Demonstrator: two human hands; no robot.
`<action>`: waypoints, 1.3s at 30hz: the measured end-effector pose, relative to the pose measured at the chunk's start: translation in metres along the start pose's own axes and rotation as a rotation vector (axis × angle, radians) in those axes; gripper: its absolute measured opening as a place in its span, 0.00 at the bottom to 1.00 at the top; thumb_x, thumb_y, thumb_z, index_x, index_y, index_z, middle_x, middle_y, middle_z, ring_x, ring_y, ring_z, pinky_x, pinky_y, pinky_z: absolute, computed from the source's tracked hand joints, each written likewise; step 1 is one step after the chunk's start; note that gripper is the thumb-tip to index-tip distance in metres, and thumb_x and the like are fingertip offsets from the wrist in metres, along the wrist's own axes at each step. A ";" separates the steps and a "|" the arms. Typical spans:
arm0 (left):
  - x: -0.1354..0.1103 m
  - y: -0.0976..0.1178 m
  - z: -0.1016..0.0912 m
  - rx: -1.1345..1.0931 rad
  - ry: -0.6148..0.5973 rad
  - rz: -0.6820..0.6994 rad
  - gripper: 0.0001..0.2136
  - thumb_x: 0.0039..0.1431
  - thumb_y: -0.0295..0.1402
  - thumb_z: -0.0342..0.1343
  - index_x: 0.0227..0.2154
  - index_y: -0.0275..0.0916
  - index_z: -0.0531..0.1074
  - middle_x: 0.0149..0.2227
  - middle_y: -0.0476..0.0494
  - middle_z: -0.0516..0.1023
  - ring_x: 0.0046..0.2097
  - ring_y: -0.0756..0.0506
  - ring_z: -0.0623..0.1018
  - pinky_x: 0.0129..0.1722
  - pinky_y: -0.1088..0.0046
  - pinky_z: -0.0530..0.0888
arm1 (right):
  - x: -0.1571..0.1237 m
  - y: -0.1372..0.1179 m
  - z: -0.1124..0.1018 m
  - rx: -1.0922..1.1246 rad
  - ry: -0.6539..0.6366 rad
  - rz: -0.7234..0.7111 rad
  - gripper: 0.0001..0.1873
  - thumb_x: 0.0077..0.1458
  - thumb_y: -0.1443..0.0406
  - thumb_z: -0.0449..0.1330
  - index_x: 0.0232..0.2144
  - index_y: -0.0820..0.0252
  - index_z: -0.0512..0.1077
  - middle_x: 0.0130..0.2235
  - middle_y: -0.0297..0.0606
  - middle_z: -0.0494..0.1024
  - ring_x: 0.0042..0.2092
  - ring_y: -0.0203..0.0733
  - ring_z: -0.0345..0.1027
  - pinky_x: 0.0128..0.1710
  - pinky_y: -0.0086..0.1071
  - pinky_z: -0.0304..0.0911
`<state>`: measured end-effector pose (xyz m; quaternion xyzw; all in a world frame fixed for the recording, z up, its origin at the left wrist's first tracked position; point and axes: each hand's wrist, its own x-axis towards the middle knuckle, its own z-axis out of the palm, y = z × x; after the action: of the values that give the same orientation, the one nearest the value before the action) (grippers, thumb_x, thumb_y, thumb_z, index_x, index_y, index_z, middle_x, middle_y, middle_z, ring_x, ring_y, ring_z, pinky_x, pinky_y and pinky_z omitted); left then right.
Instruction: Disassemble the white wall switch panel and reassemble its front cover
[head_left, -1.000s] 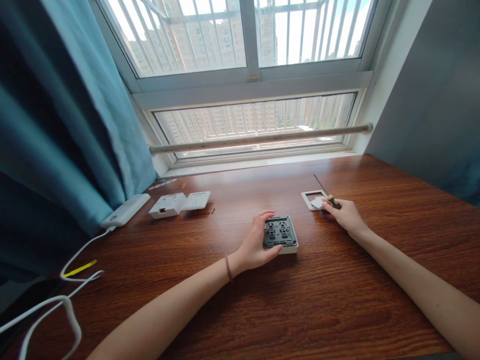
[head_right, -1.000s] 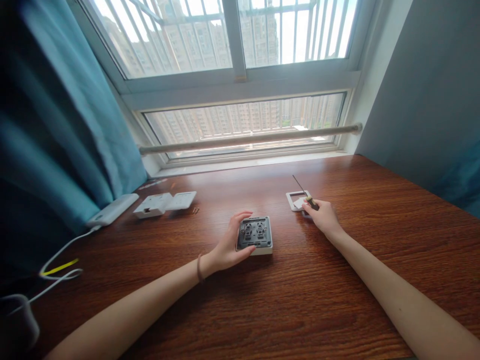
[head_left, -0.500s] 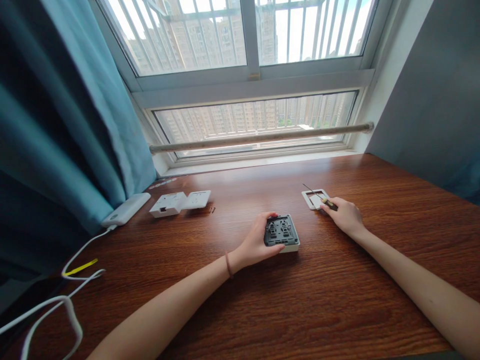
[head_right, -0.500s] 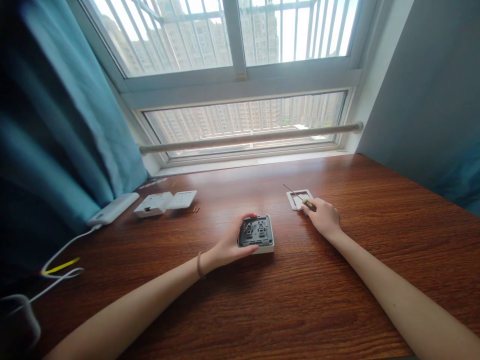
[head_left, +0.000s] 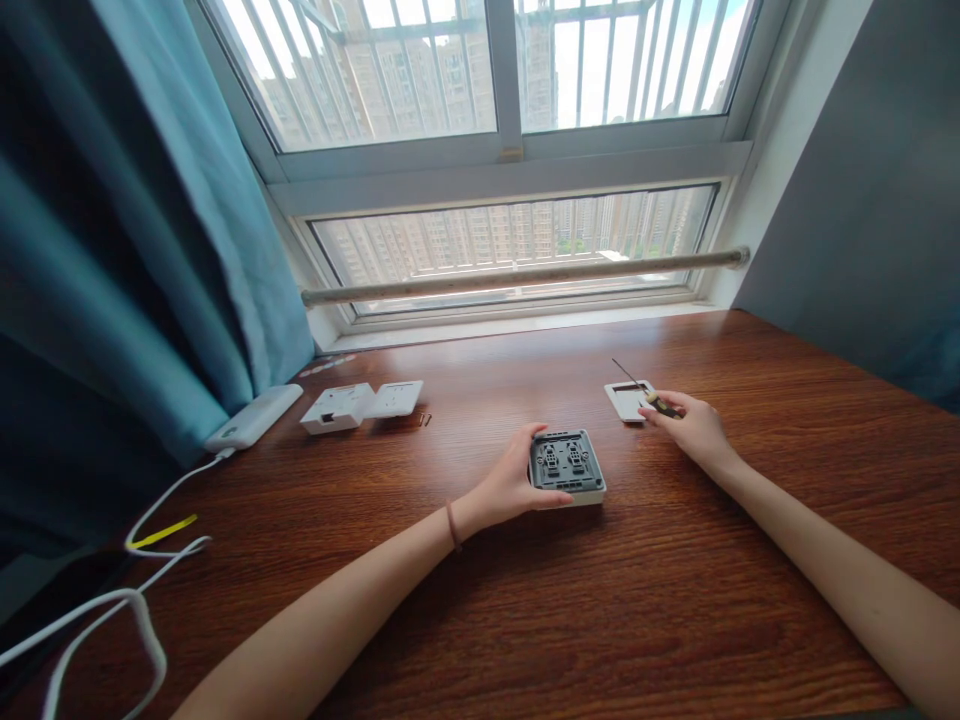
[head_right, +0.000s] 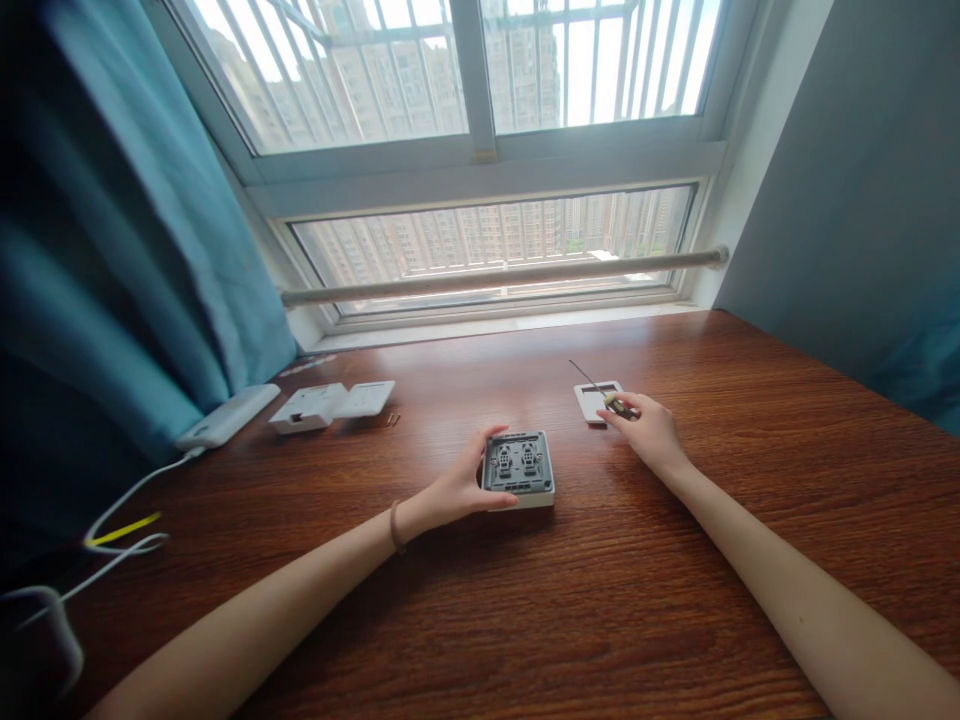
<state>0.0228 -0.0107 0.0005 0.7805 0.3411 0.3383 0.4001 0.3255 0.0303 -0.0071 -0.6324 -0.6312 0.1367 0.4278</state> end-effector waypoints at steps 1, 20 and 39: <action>0.000 0.001 -0.003 -0.024 -0.038 -0.011 0.40 0.39 0.37 0.66 0.55 0.41 0.52 0.53 0.35 0.62 0.55 0.38 0.66 0.54 0.55 0.64 | 0.000 -0.003 0.000 0.137 -0.037 0.037 0.23 0.44 0.53 0.61 0.40 0.62 0.73 0.33 0.41 0.76 0.33 0.44 0.70 0.34 0.36 0.62; -0.005 -0.007 -0.018 -0.179 -0.099 -0.034 0.34 0.40 0.35 0.66 0.52 0.42 0.59 0.49 0.38 0.69 0.52 0.40 0.70 0.52 0.58 0.67 | 0.041 -0.134 -0.031 0.964 -0.120 0.038 0.07 0.47 0.64 0.59 0.29 0.61 0.65 0.26 0.34 0.74 0.20 0.29 0.62 0.15 0.24 0.56; -0.004 0.000 -0.018 -0.233 -0.101 -0.072 0.25 0.50 0.33 0.60 0.51 0.40 0.59 0.51 0.39 0.67 0.52 0.42 0.68 0.53 0.62 0.65 | -0.004 -0.141 0.018 0.657 -0.342 -0.270 0.11 0.56 0.59 0.54 0.31 0.60 0.58 0.27 0.33 0.73 0.19 0.27 0.60 0.17 0.25 0.57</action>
<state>0.0057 -0.0067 0.0075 0.7321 0.3067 0.3211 0.5166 0.2153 0.0108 0.0814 -0.3412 -0.6934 0.3772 0.5104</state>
